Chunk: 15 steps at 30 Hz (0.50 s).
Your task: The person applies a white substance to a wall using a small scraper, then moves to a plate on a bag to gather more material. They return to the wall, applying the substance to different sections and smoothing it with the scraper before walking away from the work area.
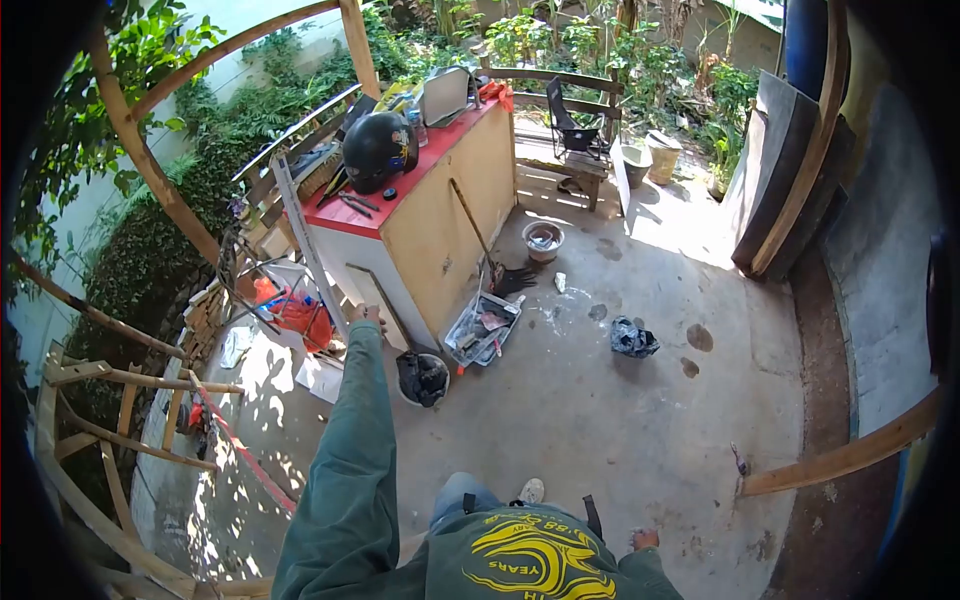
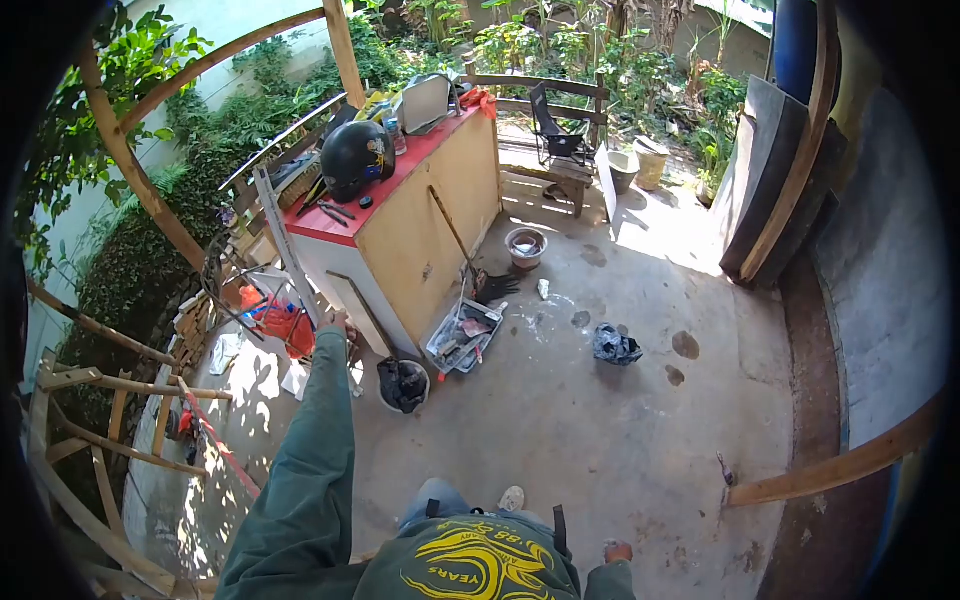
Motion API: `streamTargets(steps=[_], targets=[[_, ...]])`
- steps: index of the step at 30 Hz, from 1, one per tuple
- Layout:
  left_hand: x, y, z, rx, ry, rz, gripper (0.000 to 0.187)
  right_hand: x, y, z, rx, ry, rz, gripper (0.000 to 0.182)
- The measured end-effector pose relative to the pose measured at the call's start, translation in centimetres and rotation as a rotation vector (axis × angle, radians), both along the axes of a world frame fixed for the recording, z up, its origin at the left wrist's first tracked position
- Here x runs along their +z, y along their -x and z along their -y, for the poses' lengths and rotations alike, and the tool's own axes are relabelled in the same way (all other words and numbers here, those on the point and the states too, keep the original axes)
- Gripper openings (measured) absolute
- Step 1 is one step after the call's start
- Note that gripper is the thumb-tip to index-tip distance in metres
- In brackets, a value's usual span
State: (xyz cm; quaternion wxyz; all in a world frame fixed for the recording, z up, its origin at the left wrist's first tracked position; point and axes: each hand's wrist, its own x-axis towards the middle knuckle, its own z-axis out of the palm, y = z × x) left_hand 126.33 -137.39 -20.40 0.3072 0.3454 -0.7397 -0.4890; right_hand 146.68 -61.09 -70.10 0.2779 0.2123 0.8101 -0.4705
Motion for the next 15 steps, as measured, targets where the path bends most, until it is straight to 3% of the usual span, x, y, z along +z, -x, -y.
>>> streamTargets(steps=[1,2,4,6,8,9,10,12,13,14,15], targets=[[1.6,2.7,2.2,0.013,0.025,0.009,0.030,3.6,3.2,2.3,0.170,-0.204,-0.337,0.024],[2.8,5.2,5.0,0.017,0.053,0.018,0.031,11.9,6.0,4.9,0.080,-0.129,-0.337,0.025],[5.1,11.0,10.1,0.035,0.112,0.046,0.032,15.8,9.6,6.8,-0.021,-0.104,-0.503,0.023],[5.4,17.1,17.1,0.116,0.378,0.180,0.034,20.0,10.3,7.4,-0.241,-0.011,-0.420,0.021],[7.0,20.7,19.1,0.095,0.381,0.165,0.035,20.5,7.6,6.9,-0.371,-0.129,-0.429,0.021],[7.9,22.7,20.5,0.144,0.286,0.308,0.047,21.2,5.5,7.0,-0.423,-0.157,-0.402,0.021],[8.2,24.5,21.3,0.173,0.483,0.300,0.049,21.4,2.3,7.3,-0.410,-0.291,-0.307,0.021],[8.9,27.2,23.3,0.204,0.388,0.499,0.058,23.5,-4.8,9.4,-0.481,-0.472,-0.164,0.021],[6.8,28.2,26.0,0.246,0.465,0.373,0.061,24.6,-7.3,10.9,-0.429,-0.506,-0.043,0.023],[7.4,28.1,26.0,0.211,0.492,0.439,0.067,25.4,-10.0,12.5,-0.386,-0.529,0.083,0.025],[7.1,29.5,28.3,0.249,0.422,0.476,0.073,22.6,-13.1,13.9,-0.398,-0.532,0.172,0.026]])
